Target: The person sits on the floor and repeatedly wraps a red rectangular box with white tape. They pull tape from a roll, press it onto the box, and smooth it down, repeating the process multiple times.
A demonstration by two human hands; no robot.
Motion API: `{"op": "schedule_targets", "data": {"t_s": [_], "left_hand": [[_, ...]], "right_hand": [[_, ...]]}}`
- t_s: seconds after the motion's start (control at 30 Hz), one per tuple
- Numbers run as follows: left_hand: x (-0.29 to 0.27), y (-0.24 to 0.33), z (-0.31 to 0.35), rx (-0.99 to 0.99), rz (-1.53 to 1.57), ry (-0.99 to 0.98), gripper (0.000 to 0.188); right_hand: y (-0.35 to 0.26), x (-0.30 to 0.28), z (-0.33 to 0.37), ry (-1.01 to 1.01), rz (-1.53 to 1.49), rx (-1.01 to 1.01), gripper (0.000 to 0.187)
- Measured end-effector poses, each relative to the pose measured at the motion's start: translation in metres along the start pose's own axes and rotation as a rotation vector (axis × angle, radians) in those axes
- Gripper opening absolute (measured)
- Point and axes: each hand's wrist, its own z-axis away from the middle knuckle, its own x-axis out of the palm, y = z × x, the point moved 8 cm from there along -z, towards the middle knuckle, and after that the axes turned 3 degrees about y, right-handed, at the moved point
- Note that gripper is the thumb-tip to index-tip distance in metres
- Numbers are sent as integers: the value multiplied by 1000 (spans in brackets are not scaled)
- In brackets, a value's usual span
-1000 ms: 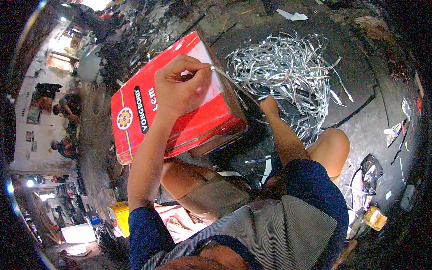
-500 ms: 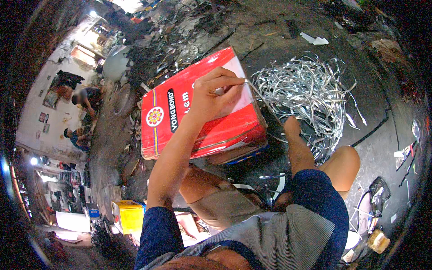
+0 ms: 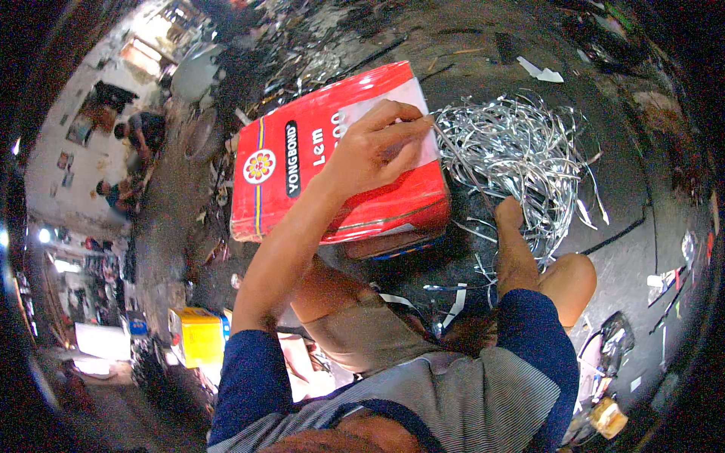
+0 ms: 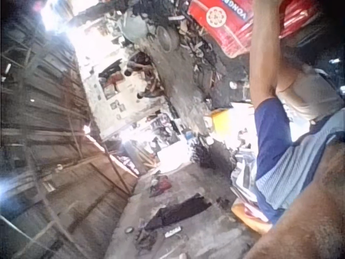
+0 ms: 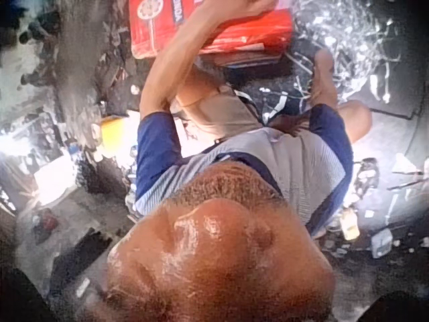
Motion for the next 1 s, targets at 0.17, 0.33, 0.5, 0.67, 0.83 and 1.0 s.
{"op": "schedule_targets", "data": {"t_s": [0.17, 0.33, 0.5, 0.67, 0.83, 1.0], "left_hand": [[5, 13, -7, 76, -151, 10, 42], [14, -18, 0, 88, -138, 43, 43], [9, 7, -1, -42, -51, -56, 39], [5, 5, 1, 40, -188, -25, 40], [26, 9, -9, 79, -129, -65, 42], [11, 7, 6, -15, -282, -93, 46]], "right_hand": [[24, -9, 13, 92, 56, 14, 30], [32, 16, -21, -46, -68, -172, 13], [28, -18, -52, -348, -692, -456, 17], [42, -140, -84, 361, -416, -311, 21], [63, -101, -51, 366, 483, -398, 20], [-53, 79, 167, -489, 408, -718, 27]]}}
